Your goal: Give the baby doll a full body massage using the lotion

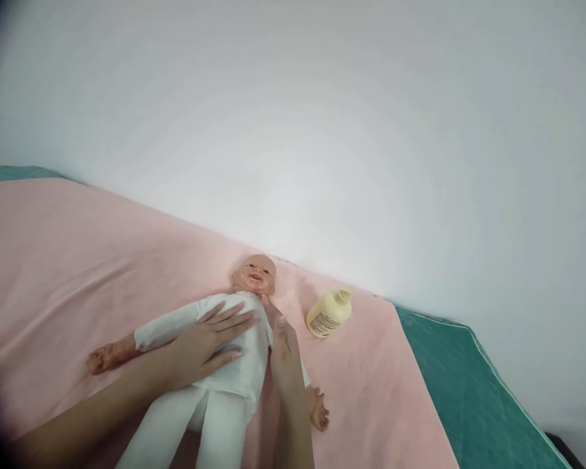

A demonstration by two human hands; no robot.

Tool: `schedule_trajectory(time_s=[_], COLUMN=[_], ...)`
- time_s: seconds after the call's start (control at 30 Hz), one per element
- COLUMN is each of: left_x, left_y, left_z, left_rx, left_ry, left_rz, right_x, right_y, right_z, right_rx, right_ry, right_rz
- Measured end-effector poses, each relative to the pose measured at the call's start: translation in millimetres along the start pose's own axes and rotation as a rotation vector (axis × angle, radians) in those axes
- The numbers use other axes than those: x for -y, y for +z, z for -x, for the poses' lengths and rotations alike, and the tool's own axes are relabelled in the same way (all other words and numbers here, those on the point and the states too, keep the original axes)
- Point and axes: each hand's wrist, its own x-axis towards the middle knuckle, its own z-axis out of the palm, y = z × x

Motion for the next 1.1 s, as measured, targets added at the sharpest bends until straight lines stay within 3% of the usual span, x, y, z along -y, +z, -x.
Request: schedule_trajectory(time_s=[0.17,0.33,0.4,0.53,0.63,0.73,0.87,0.97,1.1], left_x=[5,22,34,48,51,51,45,32,8], left_y=[15.0,4.6,-4.2,-17.3,-17.2,-13.5,-17.9,-26.2,-32.1], left_z=[1,2,4,8,8,7,2,-2,-2], left_rx=[-0.162,-0.192,-0.162,-0.089,-0.120,-0.168,-0.148,-0.140,-0.012], left_ry=[-0.342,-0.413,-0.444,-0.457,-0.462,-0.485,-0.469,-0.367,-0.074], left_rz=[-0.196,-0.324,-0.346,-0.361,-0.347,-0.317,-0.199,-0.064,0.118], right_x=[10,25,29,26,16,3,-12,-19,-26], right_y=[-9,-2,9,28,33,32,27,19,0], right_z=[7,15,19,23,20,17,13,12,10], right_rx=[0.190,0.544,0.617,0.605,0.556,0.479,0.385,0.379,0.417], right_ry=[-0.002,-0.104,-0.156,-0.237,-0.252,-0.199,-0.098,-0.031,0.055], right_rz=[-0.129,-0.132,-0.103,0.072,0.193,0.284,0.341,0.369,0.358])
